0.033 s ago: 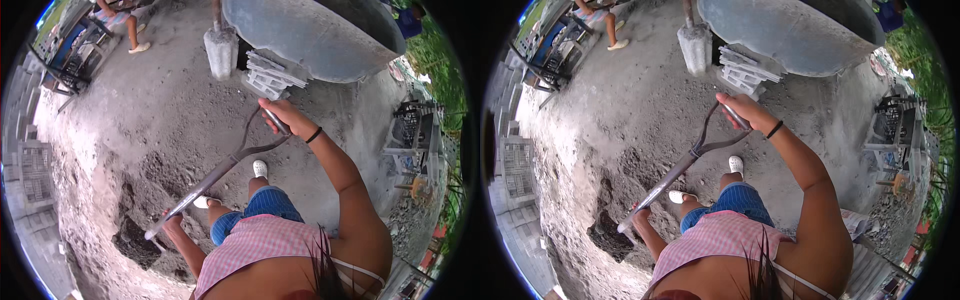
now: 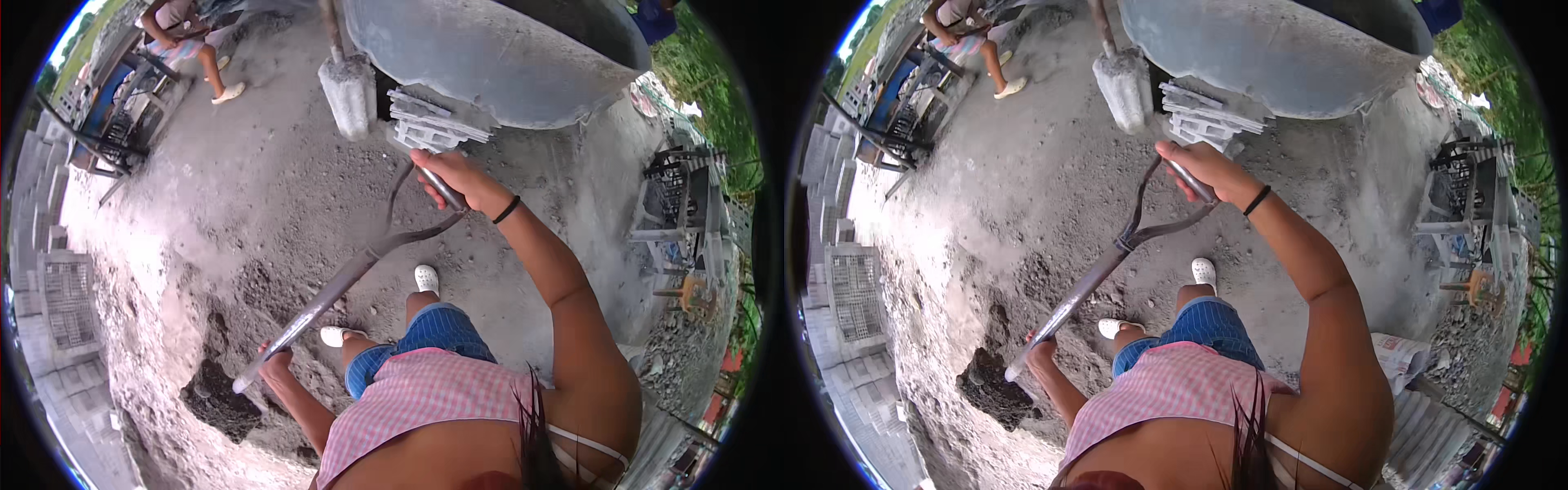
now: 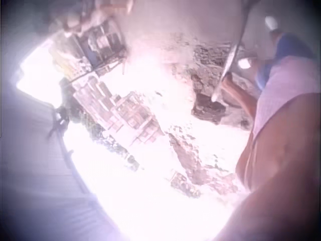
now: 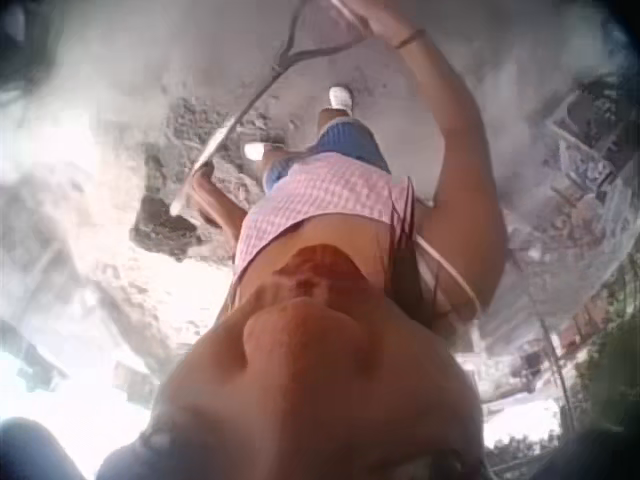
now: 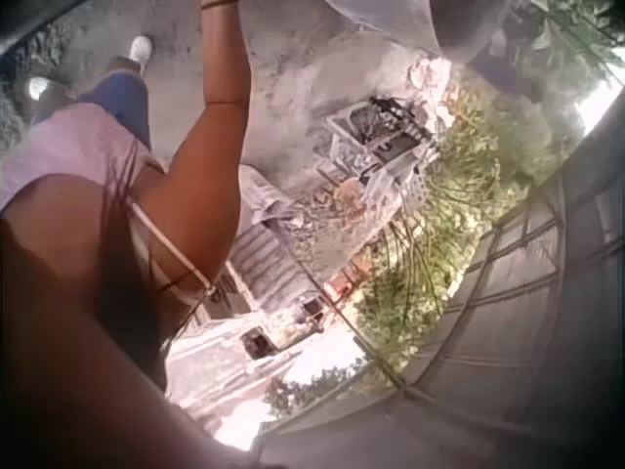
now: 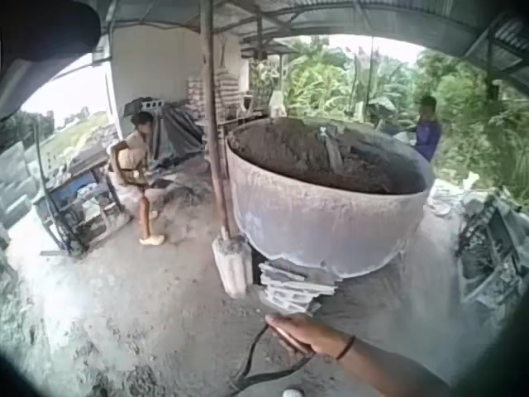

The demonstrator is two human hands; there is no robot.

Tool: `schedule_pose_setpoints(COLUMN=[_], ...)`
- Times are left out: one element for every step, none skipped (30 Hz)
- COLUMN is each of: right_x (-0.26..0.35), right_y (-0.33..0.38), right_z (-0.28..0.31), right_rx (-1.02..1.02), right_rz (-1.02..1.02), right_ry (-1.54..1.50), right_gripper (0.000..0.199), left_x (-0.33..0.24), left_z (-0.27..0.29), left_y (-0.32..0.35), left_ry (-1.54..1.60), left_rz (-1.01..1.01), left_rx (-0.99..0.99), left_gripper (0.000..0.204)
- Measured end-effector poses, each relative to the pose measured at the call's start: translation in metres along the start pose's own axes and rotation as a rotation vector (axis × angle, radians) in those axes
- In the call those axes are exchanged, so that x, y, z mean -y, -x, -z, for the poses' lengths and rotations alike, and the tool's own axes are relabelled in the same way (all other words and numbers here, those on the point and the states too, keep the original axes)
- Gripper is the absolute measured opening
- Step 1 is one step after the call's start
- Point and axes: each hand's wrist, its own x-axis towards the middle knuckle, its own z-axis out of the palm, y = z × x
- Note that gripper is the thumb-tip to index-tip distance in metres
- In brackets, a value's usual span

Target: The person repeatedly scoops wet concrete with a shovel and transfers it into a cement mixer. Another person is visible nearby also working with concrete.

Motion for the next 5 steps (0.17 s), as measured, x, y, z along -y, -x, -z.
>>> schedule_pose_setpoints(right_x=[0.011, 0.023, 0.033, 0.036, 0.037], right_y=[0.016, 0.038, 0.063, 0.088, 0.101], right_z=[0.032, 0.067, 0.098, 0.127, 0.147], right_rx=[0.006, -0.048, -0.1, -0.157, -0.174], right_rz=[0.085, 0.139, 0.19, 0.205, 0.237], right_ry=[-0.038, -0.073, -0.1, -0.139, -0.16], right_gripper=[0.051, 0.053, 0.054, 0.056, 0.056], left_x=[0.015, 0.043, 0.075, 0.101, 0.126], left_z=[-0.029, -0.058, -0.084, -0.103, -0.118], left_y=[0.027, 0.064, 0.103, 0.133, 0.16], left_ry=[0.036, -0.031, -0.095, -0.137, -0.179], left_rz=[-0.01, 0.038, 0.09, 0.138, 0.185], left_rx=[0.085, 0.162, 0.233, 0.294, 0.348], left_gripper=[0.025, 0.024, 0.023, 0.023, 0.022])
